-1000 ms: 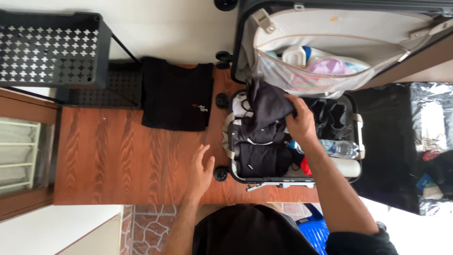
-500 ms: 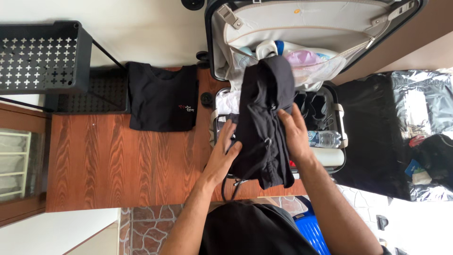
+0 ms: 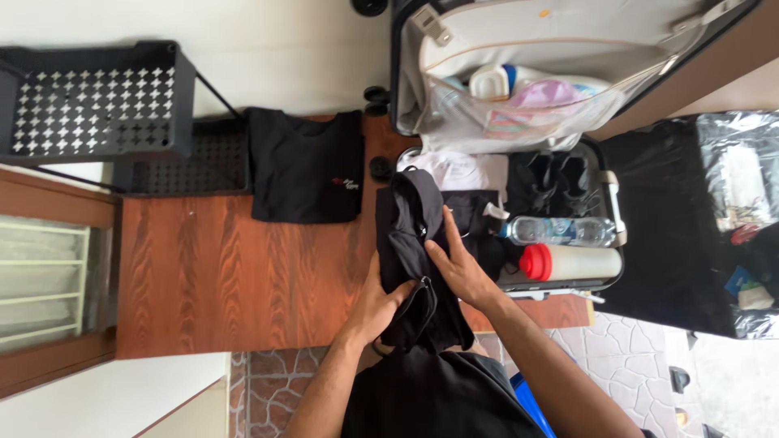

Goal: The person folds black garments on a wooden table and places them into an open suitcase that already holds clothes, a water bottle and a thermos. They fasten the suitcase's internal straps, close and latch the lid, then reopen the suitcase and continue folding more garments on the table.

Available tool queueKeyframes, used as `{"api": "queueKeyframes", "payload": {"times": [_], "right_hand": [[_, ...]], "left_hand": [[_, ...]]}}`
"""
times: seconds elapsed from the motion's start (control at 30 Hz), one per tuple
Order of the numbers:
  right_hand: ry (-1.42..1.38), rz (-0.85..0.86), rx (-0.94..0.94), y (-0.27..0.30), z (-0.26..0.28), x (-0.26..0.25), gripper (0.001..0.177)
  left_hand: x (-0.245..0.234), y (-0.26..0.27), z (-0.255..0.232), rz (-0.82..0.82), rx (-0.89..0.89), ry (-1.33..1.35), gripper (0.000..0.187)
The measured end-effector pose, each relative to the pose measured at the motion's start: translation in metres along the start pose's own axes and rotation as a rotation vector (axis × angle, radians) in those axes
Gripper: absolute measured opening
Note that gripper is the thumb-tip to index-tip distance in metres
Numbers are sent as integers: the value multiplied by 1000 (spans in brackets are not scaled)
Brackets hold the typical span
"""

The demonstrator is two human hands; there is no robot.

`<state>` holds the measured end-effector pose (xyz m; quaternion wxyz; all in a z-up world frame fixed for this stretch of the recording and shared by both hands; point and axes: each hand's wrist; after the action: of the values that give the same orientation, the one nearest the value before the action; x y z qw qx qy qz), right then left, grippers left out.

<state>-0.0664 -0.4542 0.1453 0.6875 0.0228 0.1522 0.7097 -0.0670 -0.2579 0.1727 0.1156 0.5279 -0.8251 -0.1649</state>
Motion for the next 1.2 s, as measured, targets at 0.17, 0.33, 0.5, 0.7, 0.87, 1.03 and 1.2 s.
{"api": "queueKeyframes", "payload": {"times": [0.17,0.33,0.5,0.7,0.87,1.03,1.2], "right_hand": [[-41,156,178,2,6,38,107],[160,240,249,-2,12,75,137],[117,230,236,-2,19,107,126],[235,303,-58,-3,28,145,113],[118,427,37,-7,19,157,103],[37,226,254,-12,-20,165,101],[208,175,400,-15,-51,176,102]], "left_hand": [[-32,21,14,-70,203,-215,88],[-71,36,35,39,-26,-88,92],[-119,40,55,71,-158,146,88],[-144,32,76,-167,-273,281,87],[-176,26,100,-260,-394,380,73],[-197,13,137,-290,-348,586,64],[-212,-1,159,-348,-370,809,63]]}}
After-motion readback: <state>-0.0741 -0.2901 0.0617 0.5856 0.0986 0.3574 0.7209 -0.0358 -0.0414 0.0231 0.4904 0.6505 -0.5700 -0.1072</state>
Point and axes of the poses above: each hand's wrist, its own y-axis away from the middle knuckle, its own x-axis out of the palm, z = x × y, and after that the axes turned 6 degrees about -y, right-handed
